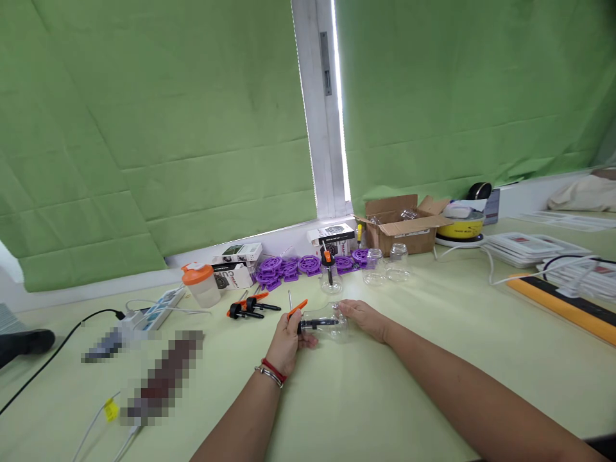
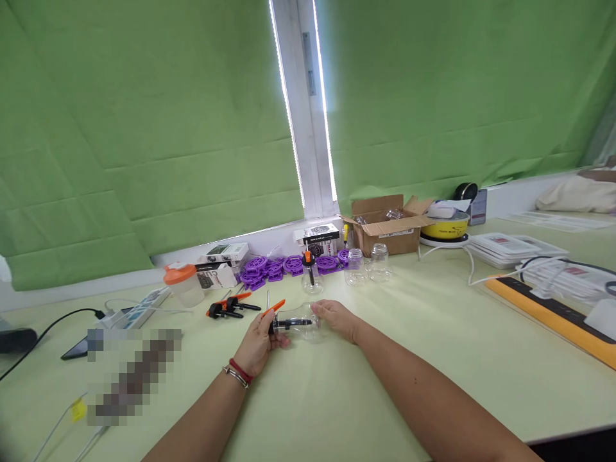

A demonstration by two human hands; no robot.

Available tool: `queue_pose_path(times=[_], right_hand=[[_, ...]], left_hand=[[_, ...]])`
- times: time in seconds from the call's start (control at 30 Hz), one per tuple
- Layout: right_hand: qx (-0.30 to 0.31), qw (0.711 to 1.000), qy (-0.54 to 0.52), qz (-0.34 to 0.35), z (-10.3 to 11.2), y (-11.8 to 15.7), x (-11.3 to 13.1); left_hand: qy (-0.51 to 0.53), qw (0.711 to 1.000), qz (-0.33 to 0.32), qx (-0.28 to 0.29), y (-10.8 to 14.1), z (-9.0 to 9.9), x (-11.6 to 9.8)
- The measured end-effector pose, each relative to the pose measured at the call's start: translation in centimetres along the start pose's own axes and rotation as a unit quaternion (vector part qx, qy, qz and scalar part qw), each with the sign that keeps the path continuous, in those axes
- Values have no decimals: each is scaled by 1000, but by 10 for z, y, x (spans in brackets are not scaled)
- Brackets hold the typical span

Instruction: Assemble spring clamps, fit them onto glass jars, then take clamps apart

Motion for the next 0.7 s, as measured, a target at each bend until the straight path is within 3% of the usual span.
queue_pose_path(times=[0.27, 0.5, 0.7], right_hand=[[9, 999, -46, 6, -2, 0, -5], [22, 997, -28, 74, 0, 2, -9], [26, 997, -53, 52, 0, 3, -3]], left_hand=[[13, 1000, -3, -11, -1, 1, 1], [34, 999, 11, -35, -2, 2, 0], [25, 999, 13, -25, -1, 1, -1]])
Point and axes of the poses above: each hand's wrist, its own y-axis away from the middle knuckle, its own z-axis out of the back of the hand, x = y × z, the point moved 4 cm from there along -y, towards the middle knuckle, and after that the axes turned 15 degrees about y, right-handed, at the moved point
